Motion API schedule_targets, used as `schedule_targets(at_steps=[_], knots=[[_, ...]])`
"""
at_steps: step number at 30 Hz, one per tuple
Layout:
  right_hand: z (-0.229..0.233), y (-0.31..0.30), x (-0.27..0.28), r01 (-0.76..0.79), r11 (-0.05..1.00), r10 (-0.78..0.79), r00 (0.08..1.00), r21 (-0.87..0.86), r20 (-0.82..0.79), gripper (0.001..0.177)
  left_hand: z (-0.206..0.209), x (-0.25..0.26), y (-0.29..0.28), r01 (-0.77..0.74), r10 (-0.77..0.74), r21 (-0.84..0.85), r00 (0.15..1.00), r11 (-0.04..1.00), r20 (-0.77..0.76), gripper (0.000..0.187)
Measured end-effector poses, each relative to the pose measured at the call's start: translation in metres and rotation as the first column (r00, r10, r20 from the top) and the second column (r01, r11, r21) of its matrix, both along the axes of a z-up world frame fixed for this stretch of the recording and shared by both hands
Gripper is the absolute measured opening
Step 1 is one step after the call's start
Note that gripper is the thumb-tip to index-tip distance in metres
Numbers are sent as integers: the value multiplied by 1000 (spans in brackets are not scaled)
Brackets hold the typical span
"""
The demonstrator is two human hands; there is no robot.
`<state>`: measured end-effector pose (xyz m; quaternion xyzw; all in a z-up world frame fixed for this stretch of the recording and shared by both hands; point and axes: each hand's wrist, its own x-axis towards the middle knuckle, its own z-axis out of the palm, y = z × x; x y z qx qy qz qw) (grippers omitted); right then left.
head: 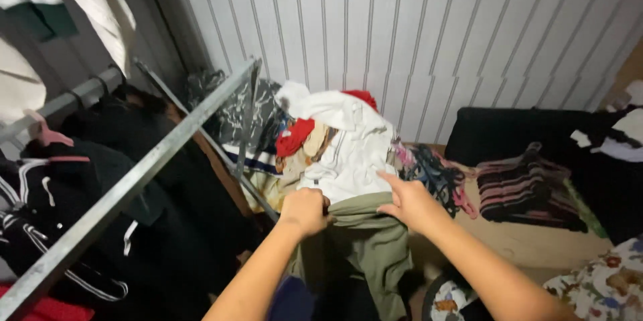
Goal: Hang various items of clothing from a laundry basket onto a clothes rack using hangers.
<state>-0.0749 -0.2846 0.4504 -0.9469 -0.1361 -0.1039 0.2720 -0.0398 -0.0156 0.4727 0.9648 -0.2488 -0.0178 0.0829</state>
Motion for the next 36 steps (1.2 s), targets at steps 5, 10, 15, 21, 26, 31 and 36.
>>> schedule_targets(at_steps=[5,10,15,21,26,31,36], knots=[[22,3,-11,263,948,-234,958,-179,166,17,7,4,-13,-13,90,-333,972,943,217,18],[24,-9,4,386,920,-296,801,-71,520,33,1,24,-28,7,118,-755,987,655,112,12],[-42,-57,71,371,770,-251,924,519,-288,24,-2,57,0,143,-394,-875,917,463,-59,28],[24,-40,25,-398,824,451,891,404,-42,34,21,47,11,-216,232,-99,952,971,201,55],[50,-19,0,282,958,-267,944,-52,194,55,25,45,-16,-240,255,-102,950,965,178,50],[9,-39,16,391,867,-404,914,-308,26,59,-33,82,-21,27,7,-320,995,947,103,73],[-26,-42,43,-5,954,-133,889,299,437,71,-16,61,-64,394,-208,-694,917,602,340,98]])
